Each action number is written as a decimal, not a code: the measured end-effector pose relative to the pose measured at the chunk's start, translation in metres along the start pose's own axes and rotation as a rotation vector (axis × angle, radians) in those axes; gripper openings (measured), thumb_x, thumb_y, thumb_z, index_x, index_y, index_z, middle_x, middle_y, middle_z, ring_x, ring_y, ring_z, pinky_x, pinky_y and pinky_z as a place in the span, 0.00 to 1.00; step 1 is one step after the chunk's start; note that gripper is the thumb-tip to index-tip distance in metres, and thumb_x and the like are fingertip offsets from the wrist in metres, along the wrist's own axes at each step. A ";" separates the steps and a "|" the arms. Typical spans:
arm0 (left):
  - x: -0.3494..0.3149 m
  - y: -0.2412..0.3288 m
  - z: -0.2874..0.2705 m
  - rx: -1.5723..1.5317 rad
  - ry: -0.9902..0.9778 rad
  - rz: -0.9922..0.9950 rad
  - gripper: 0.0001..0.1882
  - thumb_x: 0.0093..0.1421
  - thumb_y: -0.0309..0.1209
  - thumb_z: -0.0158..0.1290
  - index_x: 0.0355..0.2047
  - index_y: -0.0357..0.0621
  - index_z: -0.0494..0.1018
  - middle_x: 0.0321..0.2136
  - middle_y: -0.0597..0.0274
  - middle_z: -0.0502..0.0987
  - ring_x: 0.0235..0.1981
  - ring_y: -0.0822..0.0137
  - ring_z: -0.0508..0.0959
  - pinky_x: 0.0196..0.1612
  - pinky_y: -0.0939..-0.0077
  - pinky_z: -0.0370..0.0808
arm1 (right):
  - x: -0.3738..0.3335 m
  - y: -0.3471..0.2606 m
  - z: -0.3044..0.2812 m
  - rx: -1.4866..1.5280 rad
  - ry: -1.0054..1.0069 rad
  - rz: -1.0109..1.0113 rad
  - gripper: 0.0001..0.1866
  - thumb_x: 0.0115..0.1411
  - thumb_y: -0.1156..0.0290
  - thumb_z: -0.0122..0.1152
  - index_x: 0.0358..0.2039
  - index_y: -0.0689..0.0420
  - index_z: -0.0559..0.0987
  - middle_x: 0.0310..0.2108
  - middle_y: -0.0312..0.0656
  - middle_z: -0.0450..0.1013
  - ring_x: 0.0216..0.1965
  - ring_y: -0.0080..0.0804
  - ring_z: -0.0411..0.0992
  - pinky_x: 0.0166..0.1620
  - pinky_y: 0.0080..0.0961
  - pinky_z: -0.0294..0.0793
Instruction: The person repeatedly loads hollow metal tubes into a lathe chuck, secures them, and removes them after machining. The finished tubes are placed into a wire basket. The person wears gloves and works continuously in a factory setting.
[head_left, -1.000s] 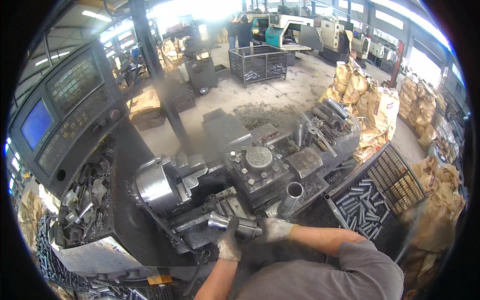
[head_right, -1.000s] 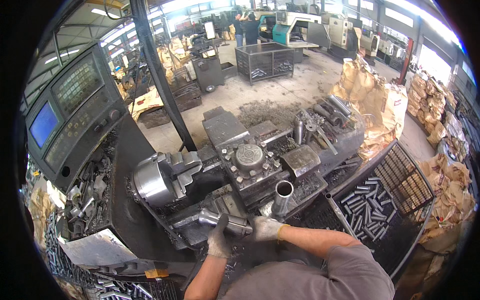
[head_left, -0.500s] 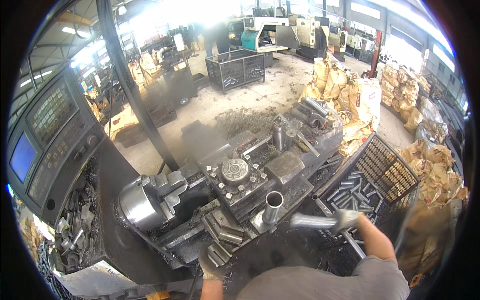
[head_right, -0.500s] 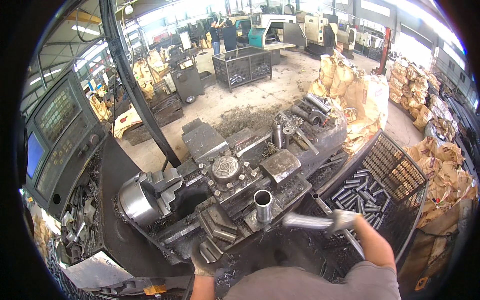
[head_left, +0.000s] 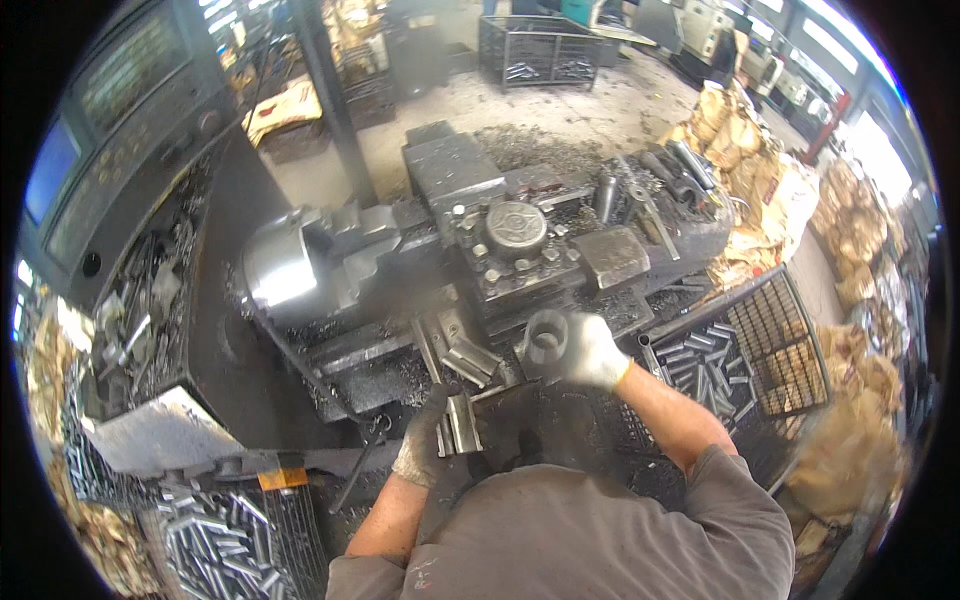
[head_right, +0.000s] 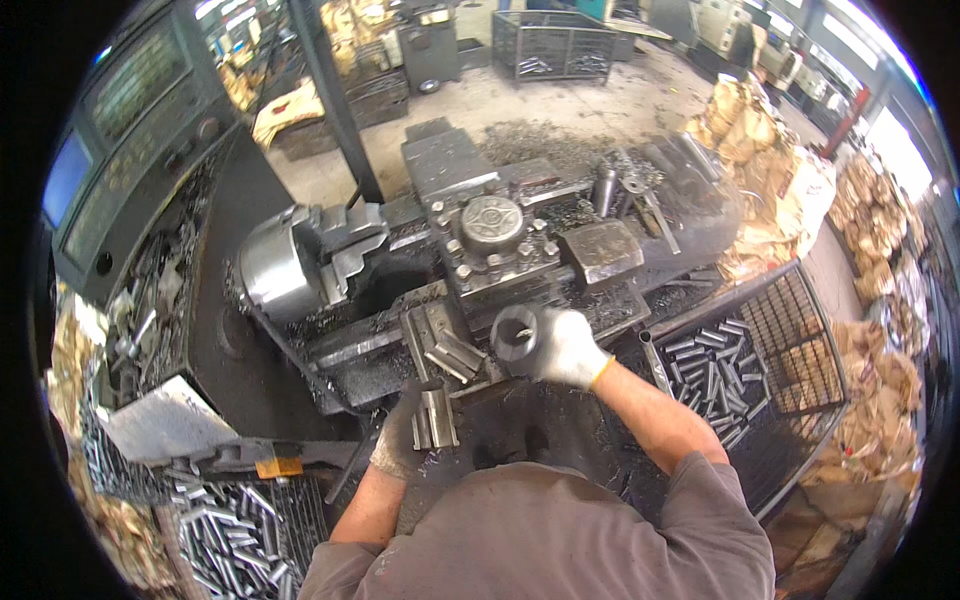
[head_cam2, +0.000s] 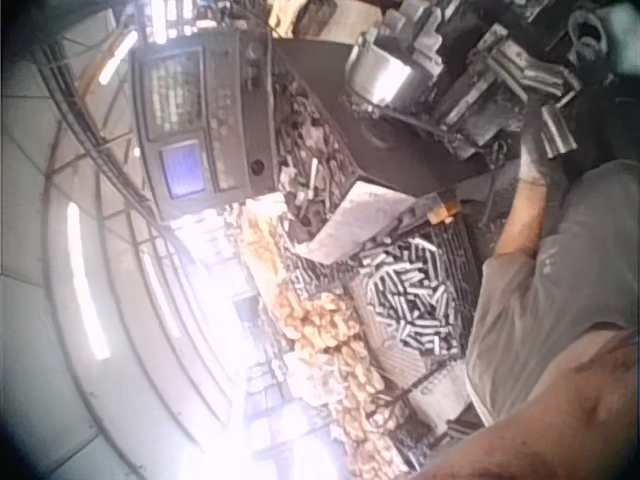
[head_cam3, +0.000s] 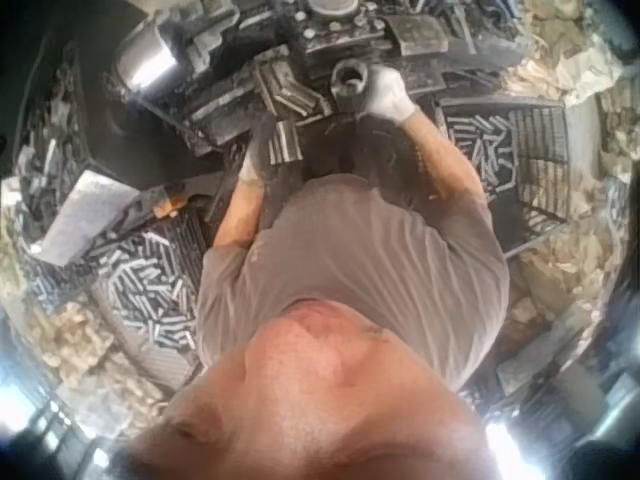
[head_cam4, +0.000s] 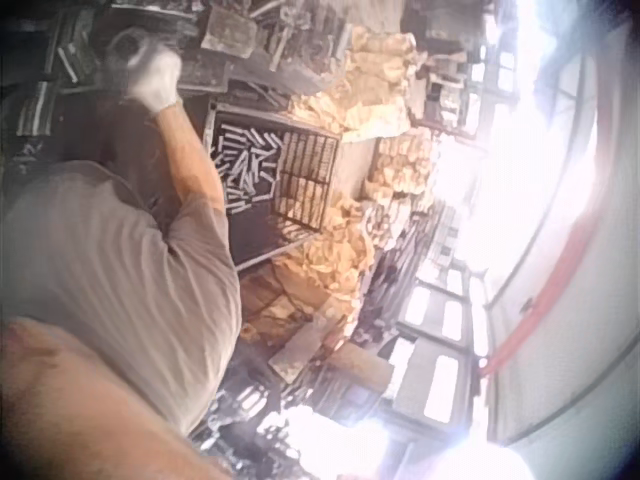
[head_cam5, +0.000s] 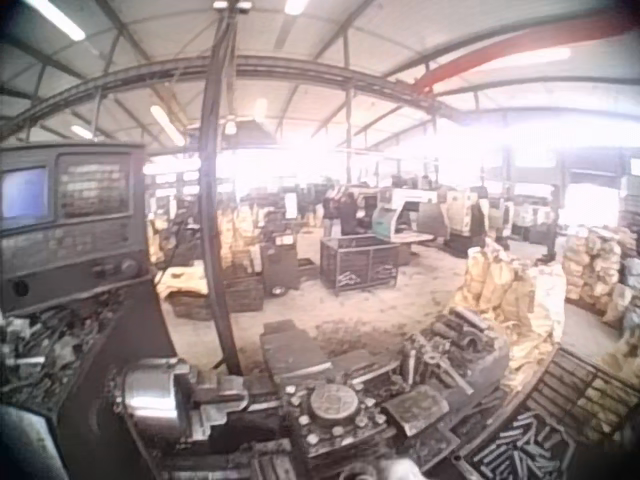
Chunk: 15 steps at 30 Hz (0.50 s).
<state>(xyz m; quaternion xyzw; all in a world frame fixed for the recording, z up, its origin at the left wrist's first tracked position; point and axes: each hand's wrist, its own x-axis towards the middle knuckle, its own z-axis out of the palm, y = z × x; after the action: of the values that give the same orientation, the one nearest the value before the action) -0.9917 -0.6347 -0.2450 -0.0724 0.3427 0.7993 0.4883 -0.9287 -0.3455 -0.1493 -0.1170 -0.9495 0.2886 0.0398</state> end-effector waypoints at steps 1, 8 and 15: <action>-0.001 -0.006 -0.004 0.159 0.023 -0.003 0.36 0.75 0.63 0.47 0.61 0.42 0.74 0.46 0.53 0.84 0.43 0.56 0.87 0.48 0.57 0.86 | -0.005 -0.012 0.001 -0.053 -0.010 -0.250 0.28 0.50 0.52 0.78 0.52 0.45 0.84 0.48 0.43 0.84 0.41 0.48 0.84 0.43 0.41 0.85; 0.012 0.027 -0.045 -0.027 0.008 0.122 0.26 0.76 0.51 0.52 0.58 0.41 0.75 0.43 0.54 0.84 0.42 0.58 0.86 0.49 0.61 0.85 | 0.018 -0.035 0.123 -0.265 -0.211 -0.146 0.34 0.58 0.65 0.68 0.65 0.58 0.74 0.45 0.53 0.81 0.39 0.48 0.85 0.35 0.44 0.85; 0.012 0.051 -0.056 -0.100 0.183 0.369 0.28 0.74 0.60 0.50 0.52 0.47 0.78 0.38 0.55 0.84 0.35 0.52 0.87 0.38 0.49 0.87 | 0.057 -0.037 0.079 0.371 -0.274 -0.069 0.22 0.60 0.56 0.74 0.48 0.59 0.85 0.37 0.49 0.83 0.35 0.38 0.81 0.42 0.38 0.81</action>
<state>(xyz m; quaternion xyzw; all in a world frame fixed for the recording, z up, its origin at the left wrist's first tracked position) -1.0529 -0.6752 -0.2685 -0.1048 0.3533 0.8812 0.2962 -1.0028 -0.4039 -0.1937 -0.0350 -0.8801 0.4698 -0.0587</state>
